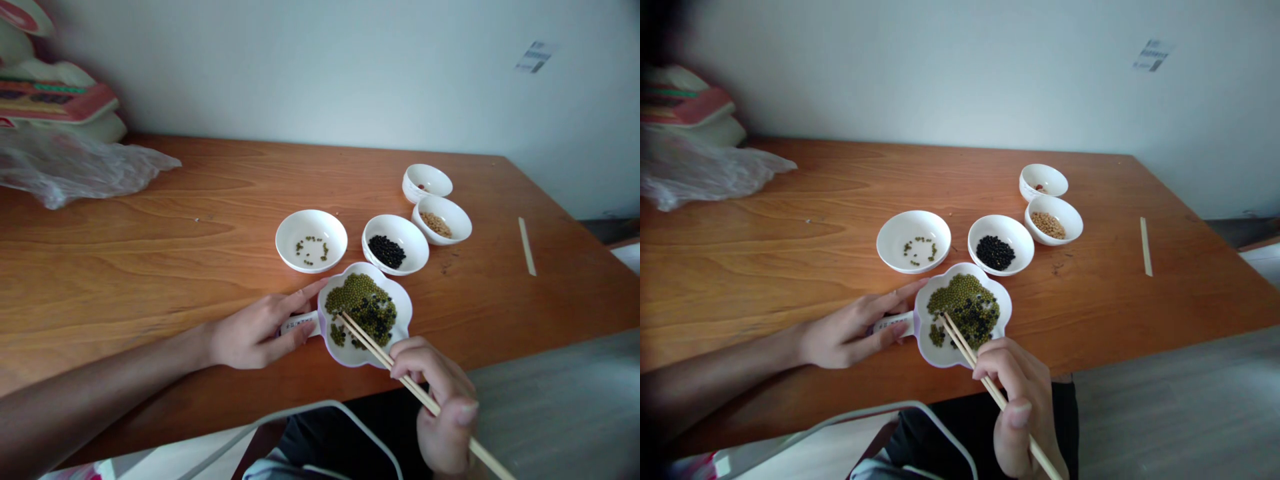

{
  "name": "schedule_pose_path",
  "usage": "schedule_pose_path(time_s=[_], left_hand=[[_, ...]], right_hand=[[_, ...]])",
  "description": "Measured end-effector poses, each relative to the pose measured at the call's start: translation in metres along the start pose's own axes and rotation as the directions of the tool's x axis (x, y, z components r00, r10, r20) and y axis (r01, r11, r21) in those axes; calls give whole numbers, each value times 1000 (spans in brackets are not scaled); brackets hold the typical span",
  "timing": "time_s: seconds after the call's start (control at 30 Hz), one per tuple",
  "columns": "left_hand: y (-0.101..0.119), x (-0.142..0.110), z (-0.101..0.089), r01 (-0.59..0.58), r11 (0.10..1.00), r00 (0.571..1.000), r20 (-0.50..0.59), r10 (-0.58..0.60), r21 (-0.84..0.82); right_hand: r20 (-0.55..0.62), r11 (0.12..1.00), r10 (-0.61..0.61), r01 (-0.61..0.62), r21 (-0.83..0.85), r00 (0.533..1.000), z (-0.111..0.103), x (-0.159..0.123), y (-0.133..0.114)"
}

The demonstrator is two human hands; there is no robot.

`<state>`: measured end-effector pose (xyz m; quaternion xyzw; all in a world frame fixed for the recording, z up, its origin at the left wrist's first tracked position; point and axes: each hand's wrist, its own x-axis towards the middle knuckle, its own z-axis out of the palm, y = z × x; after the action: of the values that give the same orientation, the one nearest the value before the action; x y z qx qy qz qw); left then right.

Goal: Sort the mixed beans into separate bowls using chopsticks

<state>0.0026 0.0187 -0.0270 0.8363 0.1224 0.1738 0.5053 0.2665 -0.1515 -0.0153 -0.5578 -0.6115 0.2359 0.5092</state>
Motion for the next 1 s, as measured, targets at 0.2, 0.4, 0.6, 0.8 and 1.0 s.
schedule_pose_path(time_s=[0.2, 0.4, 0.6, 0.8, 1.0], left_hand=[[0, 0, 0, 2, 1000, 1000, 0, -2, 10], [-1, -1, 0, 9, 1000, 1000, 5, -9, -4], [-1, -1, 0, 14, 1000, 1000, 5, -14, -12], [0, 0, 0, 6, 1000, 1000, 7, -6, -12], [0, -1, -1, 9, 1000, 1000, 3, -9, 12]], right_hand=[[14, 999, -28, 29, -28, 999, 0, 2, 1], [4, 996, -69, 69, -55, 998, 3, 8, -3], [-12, 996, -66, 65, -62, 998, 3, 7, -4], [-45, 995, -79, 76, -62, 996, 2, 4, -5], [-248, 979, -172, 136, -154, 953, -5, 6, -12]])
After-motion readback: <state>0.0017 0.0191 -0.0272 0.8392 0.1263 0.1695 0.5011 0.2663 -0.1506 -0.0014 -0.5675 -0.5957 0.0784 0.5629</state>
